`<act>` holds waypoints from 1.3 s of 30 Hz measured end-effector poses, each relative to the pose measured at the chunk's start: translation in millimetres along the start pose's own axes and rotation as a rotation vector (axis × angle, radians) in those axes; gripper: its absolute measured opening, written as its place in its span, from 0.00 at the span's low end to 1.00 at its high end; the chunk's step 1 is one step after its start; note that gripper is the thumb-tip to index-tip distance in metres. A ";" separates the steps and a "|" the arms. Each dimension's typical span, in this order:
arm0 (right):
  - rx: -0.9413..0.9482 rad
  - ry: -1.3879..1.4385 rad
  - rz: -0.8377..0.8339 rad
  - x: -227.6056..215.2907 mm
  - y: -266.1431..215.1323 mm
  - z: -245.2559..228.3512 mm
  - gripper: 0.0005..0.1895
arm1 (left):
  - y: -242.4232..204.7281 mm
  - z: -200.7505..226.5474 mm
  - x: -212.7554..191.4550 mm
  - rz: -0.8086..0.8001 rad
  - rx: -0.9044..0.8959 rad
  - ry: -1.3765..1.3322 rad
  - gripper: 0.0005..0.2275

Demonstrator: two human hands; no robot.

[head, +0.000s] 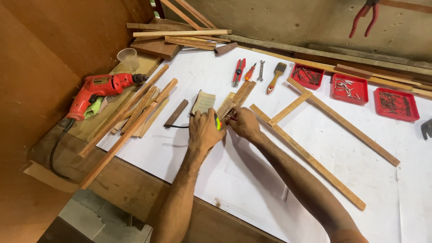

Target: The person assembles a small wooden frame structure on a workbench. They position and align wood strips, measure pieces with a tape measure and a steel ruler, mark cut or nail positions with a pencil, take nails from red trays, and hammer nails to fasten a cross piece to the frame, pressing the assembly together by hand.

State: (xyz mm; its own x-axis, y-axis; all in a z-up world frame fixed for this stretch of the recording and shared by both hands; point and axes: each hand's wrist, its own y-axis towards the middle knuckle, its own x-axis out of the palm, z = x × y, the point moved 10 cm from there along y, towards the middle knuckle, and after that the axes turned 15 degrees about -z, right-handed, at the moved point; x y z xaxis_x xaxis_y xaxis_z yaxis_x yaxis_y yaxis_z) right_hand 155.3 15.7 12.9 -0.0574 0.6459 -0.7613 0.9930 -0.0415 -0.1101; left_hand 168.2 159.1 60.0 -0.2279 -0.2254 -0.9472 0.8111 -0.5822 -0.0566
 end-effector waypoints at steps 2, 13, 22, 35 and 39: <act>-0.034 0.017 0.039 3.8 7.7 -4.9 0.19 | 3.1 -11.8 1.7 0.006 -0.026 -0.002 0.29; -0.102 0.130 0.091 22.5 35.6 -20.6 0.20 | 6.4 -48.3 -1.5 0.000 -0.149 0.036 0.30; -0.071 0.103 0.083 26.5 44.0 -32.2 0.19 | 7.0 -61.0 -2.3 0.046 -0.177 0.024 0.26; -0.096 0.455 -0.068 -7.9 15.2 -16.6 0.15 | -4.0 -1.6 -20.5 0.251 0.260 -0.236 0.30; 0.014 0.709 -0.266 -28.2 -31.1 -9.3 0.16 | -10.7 26.3 -7.5 0.193 0.371 -0.450 0.31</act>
State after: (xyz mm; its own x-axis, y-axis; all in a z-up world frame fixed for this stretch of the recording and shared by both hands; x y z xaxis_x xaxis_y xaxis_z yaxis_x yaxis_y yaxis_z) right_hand 127.0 5.9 43.8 -0.2098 0.9710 -0.1149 0.9534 0.1771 -0.2445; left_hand 147.1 146.5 76.0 -0.3666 -0.6147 -0.6984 0.6372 -0.7129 0.2930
